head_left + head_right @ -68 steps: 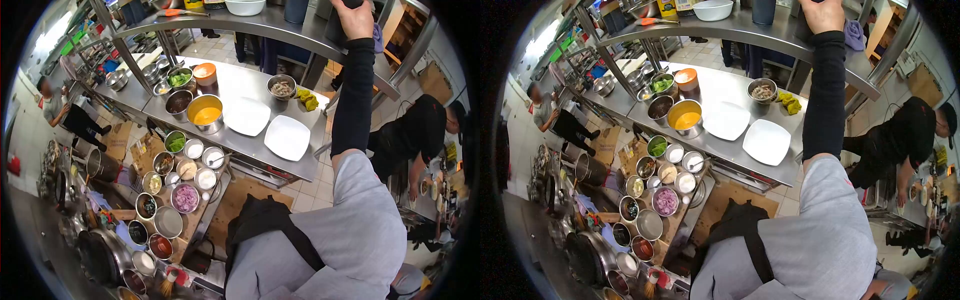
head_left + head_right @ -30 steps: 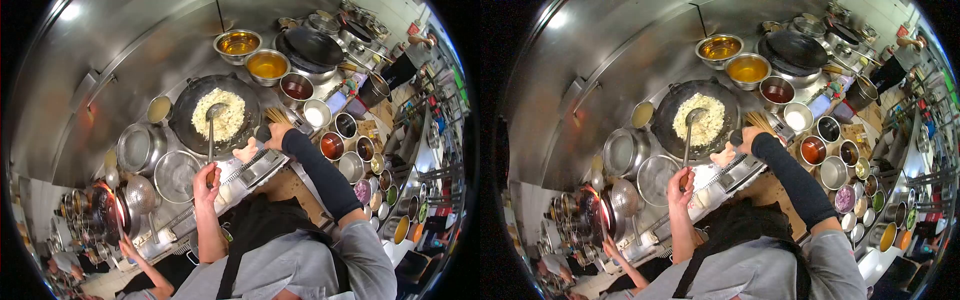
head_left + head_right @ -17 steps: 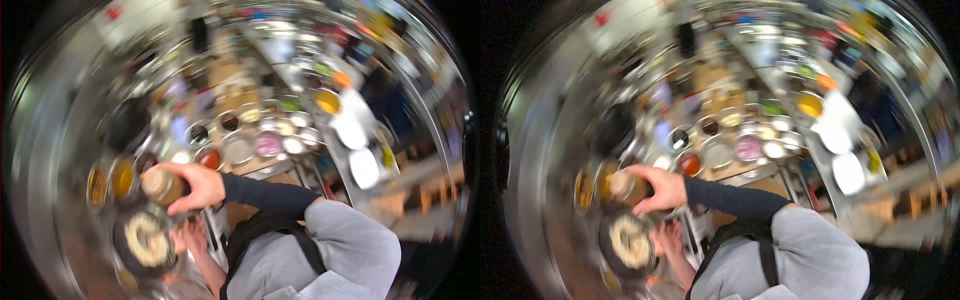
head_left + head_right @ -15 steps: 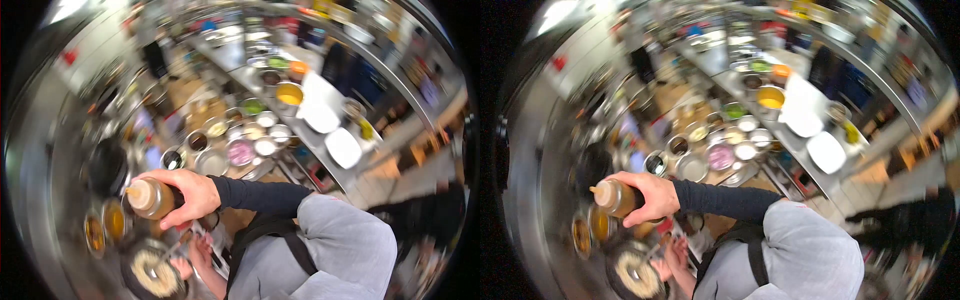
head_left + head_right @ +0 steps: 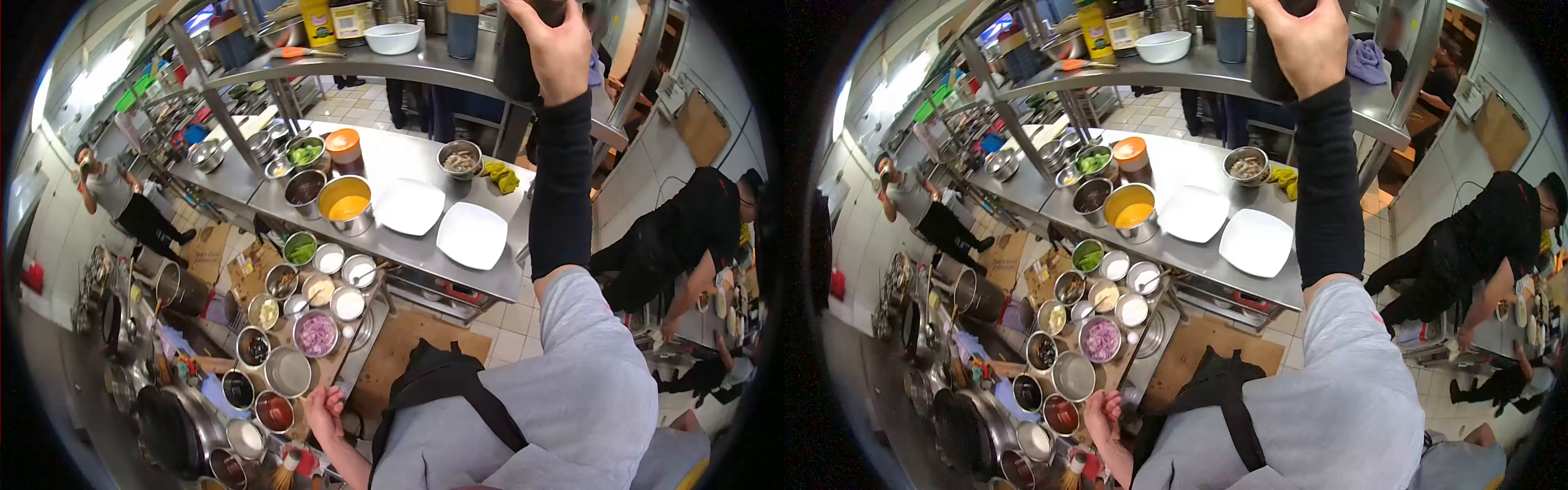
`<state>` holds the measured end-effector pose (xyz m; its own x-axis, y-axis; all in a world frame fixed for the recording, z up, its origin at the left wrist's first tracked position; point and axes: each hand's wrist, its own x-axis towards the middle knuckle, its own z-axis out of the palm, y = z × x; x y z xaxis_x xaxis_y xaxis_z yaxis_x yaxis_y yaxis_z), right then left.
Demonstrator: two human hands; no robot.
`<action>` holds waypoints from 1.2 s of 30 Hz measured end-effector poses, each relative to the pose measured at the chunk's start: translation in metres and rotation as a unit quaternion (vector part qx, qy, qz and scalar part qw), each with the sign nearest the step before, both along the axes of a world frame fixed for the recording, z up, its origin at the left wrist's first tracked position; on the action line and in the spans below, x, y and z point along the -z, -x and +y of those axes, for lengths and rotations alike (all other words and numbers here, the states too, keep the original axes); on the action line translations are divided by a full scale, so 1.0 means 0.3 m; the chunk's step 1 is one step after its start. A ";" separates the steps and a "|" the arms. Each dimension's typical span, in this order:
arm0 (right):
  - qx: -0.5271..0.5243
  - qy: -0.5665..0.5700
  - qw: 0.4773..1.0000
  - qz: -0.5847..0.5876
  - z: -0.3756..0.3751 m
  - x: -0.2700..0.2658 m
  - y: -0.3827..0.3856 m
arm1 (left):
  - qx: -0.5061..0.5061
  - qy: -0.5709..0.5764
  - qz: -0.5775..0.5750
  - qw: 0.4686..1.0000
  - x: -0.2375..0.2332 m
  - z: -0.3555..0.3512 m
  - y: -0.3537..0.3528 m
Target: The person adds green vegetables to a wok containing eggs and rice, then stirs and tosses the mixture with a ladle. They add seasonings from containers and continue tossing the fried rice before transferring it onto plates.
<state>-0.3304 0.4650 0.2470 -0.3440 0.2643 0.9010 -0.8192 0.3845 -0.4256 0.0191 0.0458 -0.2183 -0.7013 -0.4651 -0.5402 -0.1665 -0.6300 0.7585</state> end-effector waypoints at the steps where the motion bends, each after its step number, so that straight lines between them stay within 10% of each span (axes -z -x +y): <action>1: 0.032 -0.004 0.999 0.003 0.066 0.012 0.090 | -0.002 -0.003 0.005 1.000 0.004 0.001 0.047; 11: 0.113 -0.096 0.989 -0.008 0.246 0.103 0.341 | 0.303 0.241 0.043 0.921 0.019 0.424 0.843; 13: 0.261 -0.101 0.960 0.013 0.267 0.166 0.365 | 0.365 0.491 0.081 0.787 0.104 0.515 1.034; 16: 0.163 -0.029 0.968 0.190 0.181 0.309 0.266 | 0.357 0.670 0.149 0.634 0.120 0.646 1.248; 20: -0.103 -0.103 0.968 -0.203 0.095 0.828 0.116 | 0.323 0.804 0.160 0.473 0.240 0.695 1.416; 25: 0.021 -0.434 0.736 -0.519 0.185 1.828 0.073 | 0.415 0.730 0.117 0.531 0.249 0.730 1.404; 32: -0.228 -0.318 0.830 -0.398 -0.002 1.879 -0.104 | 0.410 0.728 0.104 0.539 0.210 0.724 1.357; 36: 0.058 -0.353 0.846 -0.395 -0.159 2.032 -0.023 | 0.386 0.705 0.119 0.582 0.217 0.698 1.330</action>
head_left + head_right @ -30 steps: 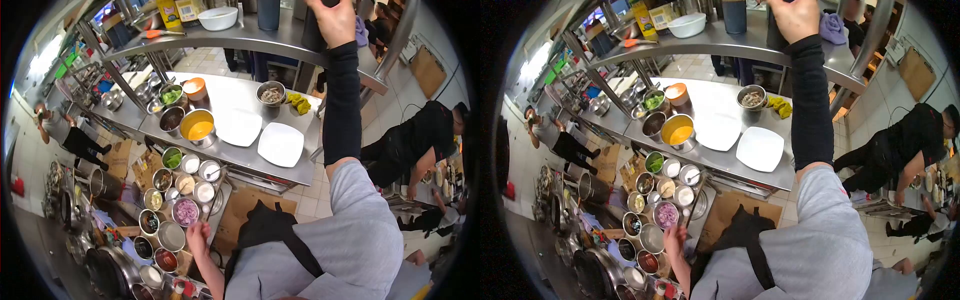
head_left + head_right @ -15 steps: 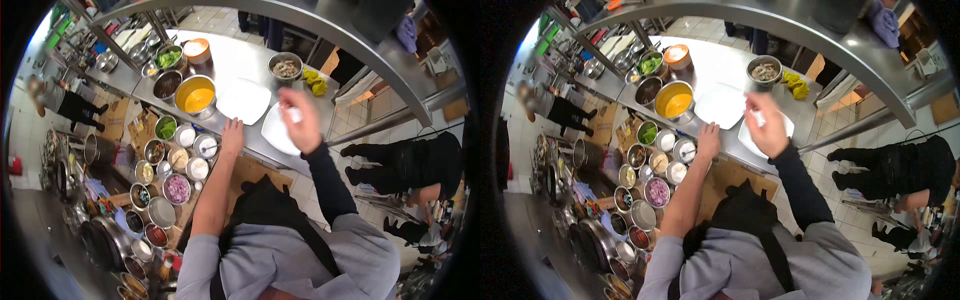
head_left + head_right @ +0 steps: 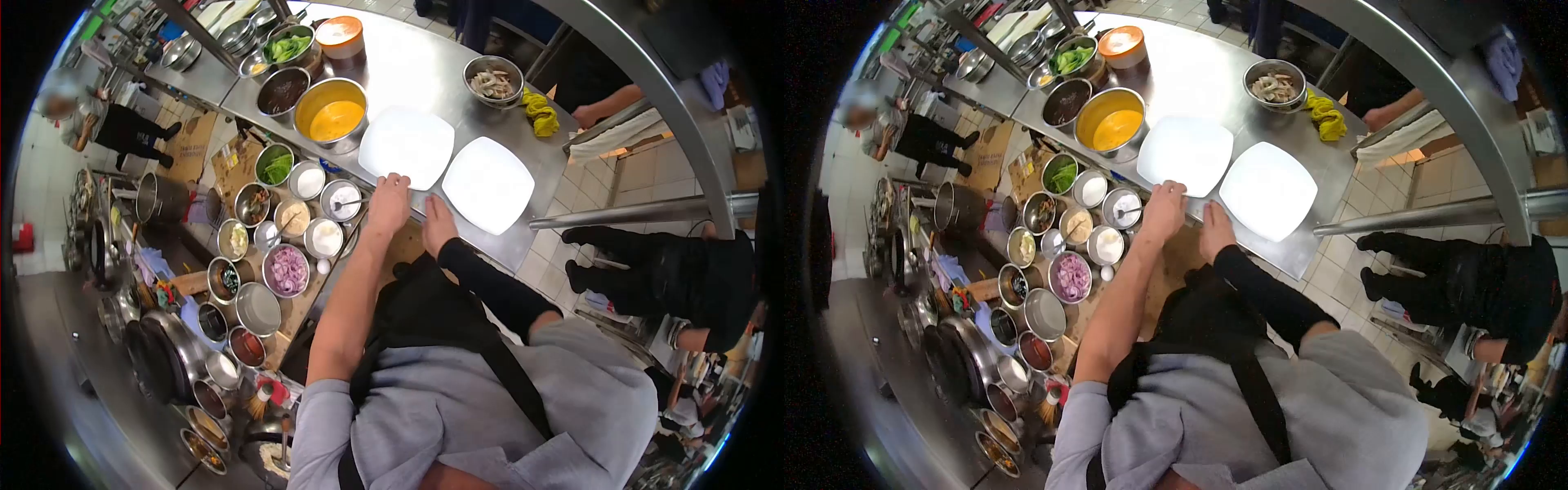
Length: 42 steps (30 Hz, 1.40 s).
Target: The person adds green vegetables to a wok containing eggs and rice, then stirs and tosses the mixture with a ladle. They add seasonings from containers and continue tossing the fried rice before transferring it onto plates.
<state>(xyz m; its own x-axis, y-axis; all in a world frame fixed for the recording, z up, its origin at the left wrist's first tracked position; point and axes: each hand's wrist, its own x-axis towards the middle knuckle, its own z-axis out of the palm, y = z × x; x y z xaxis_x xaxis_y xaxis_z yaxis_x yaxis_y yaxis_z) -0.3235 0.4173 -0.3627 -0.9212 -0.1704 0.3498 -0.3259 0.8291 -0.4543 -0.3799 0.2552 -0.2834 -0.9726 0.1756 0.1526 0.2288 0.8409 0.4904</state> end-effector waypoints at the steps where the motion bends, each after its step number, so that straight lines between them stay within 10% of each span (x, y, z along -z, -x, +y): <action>1: -0.157 -0.027 0.980 -0.120 -0.010 -0.022 -0.025 | -0.017 -0.026 0.015 0.999 -0.027 -0.013 -0.018; 4: -0.480 -0.072 0.811 -0.325 -0.032 -0.136 -0.128 | -0.093 -0.146 0.015 0.985 -0.130 -0.119 -0.153; 7: -0.329 0.087 0.921 -0.190 -0.056 -0.163 -0.075 | -0.250 -0.235 -0.102 0.934 -0.153 -0.278 -0.408; 15: -0.105 0.102 0.972 -0.185 -0.359 0.050 0.221 | -0.510 -0.426 -0.174 0.726 0.184 -0.461 -1.310; 22: -0.136 -0.064 0.986 -0.066 -0.627 -0.137 0.454 | -0.623 -0.555 -0.086 0.545 0.192 -0.304 -1.788; 27: -0.247 -0.074 0.962 -0.092 -0.847 -0.352 0.362 | -0.641 -0.551 -0.045 0.532 0.086 -0.256 -1.899; 29: -0.424 0.098 0.898 -0.072 -0.987 -0.269 0.180 | -0.655 -0.565 0.019 0.500 0.143 -0.242 -1.960; 33: -0.538 0.041 0.704 -0.462 -1.259 -0.349 -0.538 | -0.709 -0.490 0.044 0.506 0.054 -0.285 -2.026; 42: -0.905 -0.053 0.405 -0.120 -1.680 -0.151 -1.669 | -0.819 -0.406 0.121 0.386 -0.107 -0.375 -2.195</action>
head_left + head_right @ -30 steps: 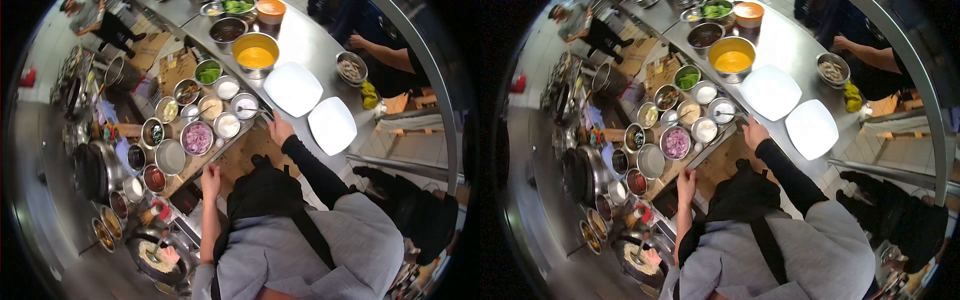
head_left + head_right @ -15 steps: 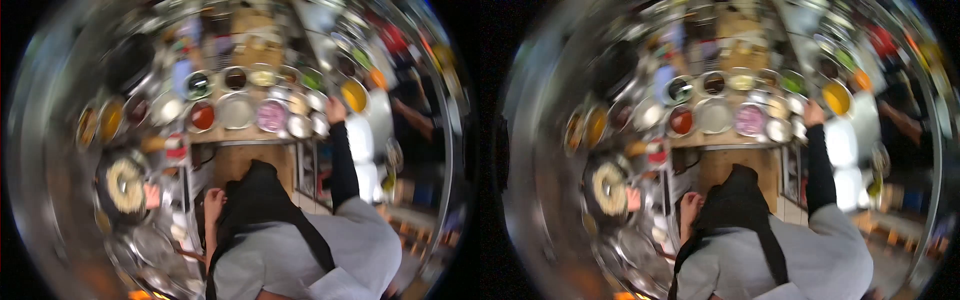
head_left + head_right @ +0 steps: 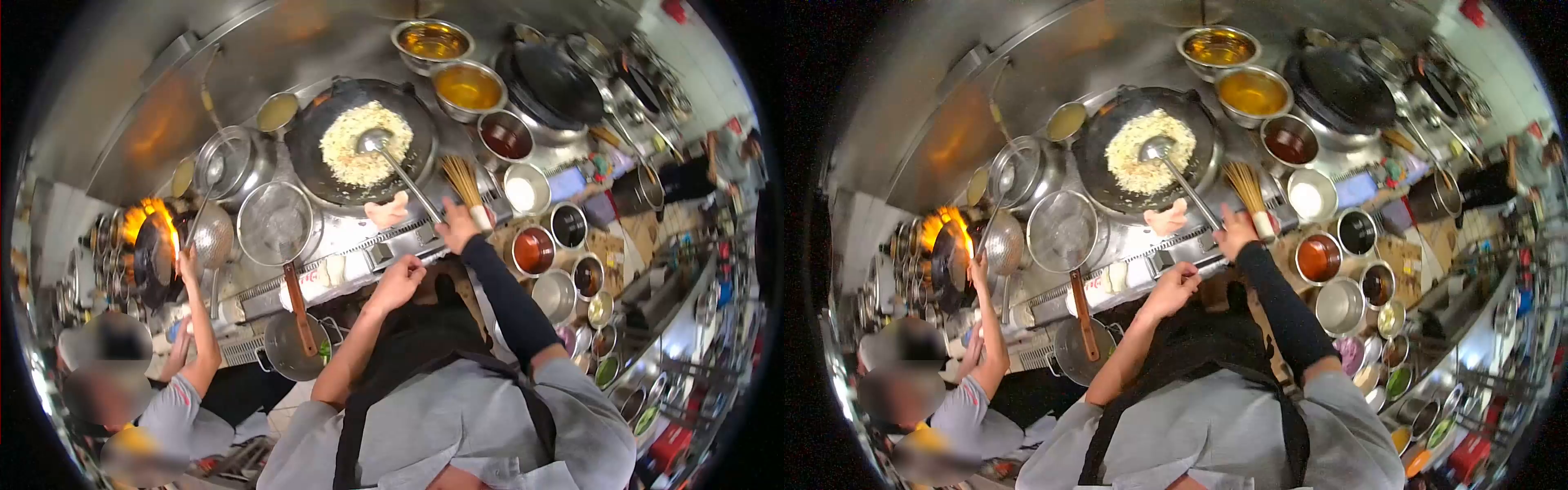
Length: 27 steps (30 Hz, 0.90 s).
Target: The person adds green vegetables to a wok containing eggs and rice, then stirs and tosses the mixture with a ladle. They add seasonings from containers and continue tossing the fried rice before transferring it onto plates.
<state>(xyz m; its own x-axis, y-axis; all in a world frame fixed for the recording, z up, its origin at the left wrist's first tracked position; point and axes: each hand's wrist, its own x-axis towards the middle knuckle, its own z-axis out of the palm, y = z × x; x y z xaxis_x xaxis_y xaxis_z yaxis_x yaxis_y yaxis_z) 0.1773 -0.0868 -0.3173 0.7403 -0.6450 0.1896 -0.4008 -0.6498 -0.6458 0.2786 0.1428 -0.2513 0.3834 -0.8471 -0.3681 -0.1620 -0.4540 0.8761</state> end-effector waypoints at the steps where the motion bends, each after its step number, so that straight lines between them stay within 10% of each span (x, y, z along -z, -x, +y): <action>1: -0.048 -0.095 0.992 0.066 -0.018 0.115 -0.077 | -0.058 0.016 -0.018 0.998 -0.036 -0.013 -0.018; 10: -0.123 -0.038 0.975 0.181 -0.180 -0.090 0.093 | -0.138 0.092 -0.389 0.906 -0.154 -0.220 -0.291; 17: -0.157 -0.105 0.964 0.186 -0.200 -0.093 -0.233 | 0.083 -0.090 -0.369 0.921 -0.023 -0.386 -0.338; 21: -0.245 -0.095 0.910 0.320 -0.330 -0.333 -0.032 | -0.011 -0.066 -0.357 0.932 0.061 -0.370 -0.338; 27: -0.170 -0.057 0.965 0.191 -0.296 -0.024 -0.362 | 0.010 -0.090 -0.324 0.942 0.045 -0.372 -0.349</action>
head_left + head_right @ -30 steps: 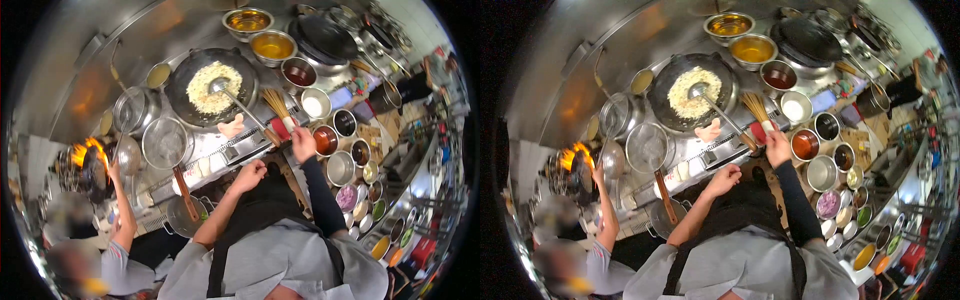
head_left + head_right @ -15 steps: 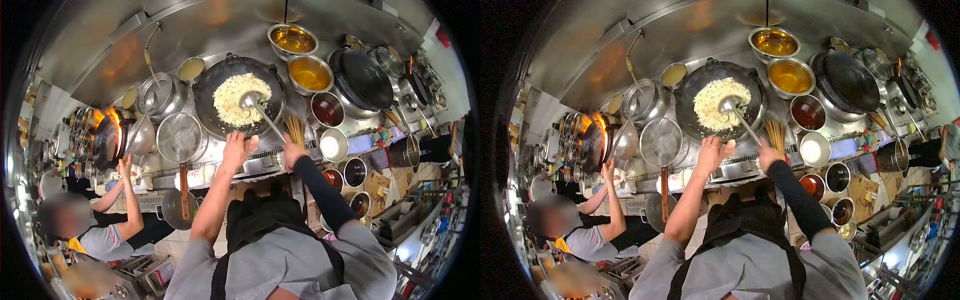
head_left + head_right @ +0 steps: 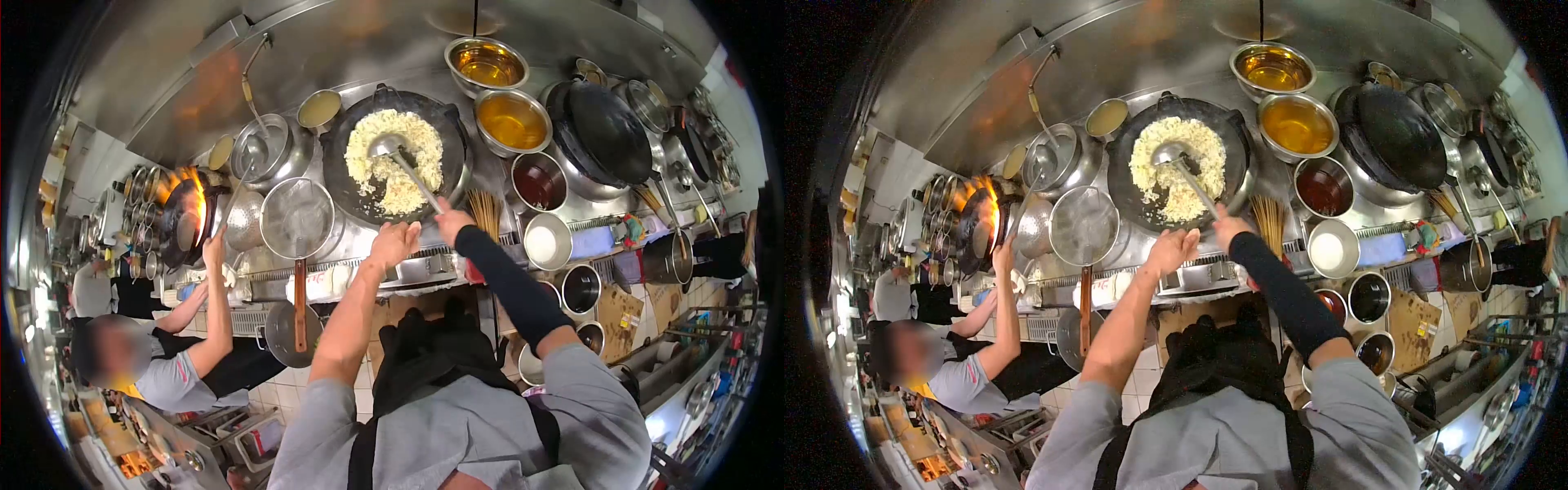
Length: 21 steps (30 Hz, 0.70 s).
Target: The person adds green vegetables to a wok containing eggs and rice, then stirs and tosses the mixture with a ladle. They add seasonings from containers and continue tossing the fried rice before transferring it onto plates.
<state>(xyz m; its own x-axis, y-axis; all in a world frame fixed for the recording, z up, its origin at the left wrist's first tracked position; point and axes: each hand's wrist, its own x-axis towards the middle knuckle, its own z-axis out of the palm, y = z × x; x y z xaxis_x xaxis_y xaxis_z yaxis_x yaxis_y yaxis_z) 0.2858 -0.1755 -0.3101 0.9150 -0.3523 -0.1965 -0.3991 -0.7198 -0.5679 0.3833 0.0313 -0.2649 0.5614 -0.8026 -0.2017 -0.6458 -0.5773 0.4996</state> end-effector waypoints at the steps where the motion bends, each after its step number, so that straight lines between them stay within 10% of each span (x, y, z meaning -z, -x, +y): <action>1: 0.002 -0.028 0.999 -0.022 0.064 -0.006 0.020 | 0.009 -0.011 0.004 1.000 -0.003 -0.003 -0.018; 5: -0.023 -0.215 0.975 -0.042 0.184 -0.312 0.306 | -0.049 0.018 -0.026 0.998 0.029 0.012 0.034; 12: 0.070 -0.557 0.801 0.209 0.073 -0.938 0.635 | -0.046 0.214 -0.050 0.974 -0.493 0.178 0.157; 17: 0.096 -0.379 0.912 0.125 0.072 -0.520 0.416 | -0.037 0.047 -0.048 0.997 0.088 0.119 0.191; 21: 0.051 0.041 0.993 -0.101 0.224 -0.327 0.367 | 0.040 0.023 -0.013 0.999 0.064 0.266 0.295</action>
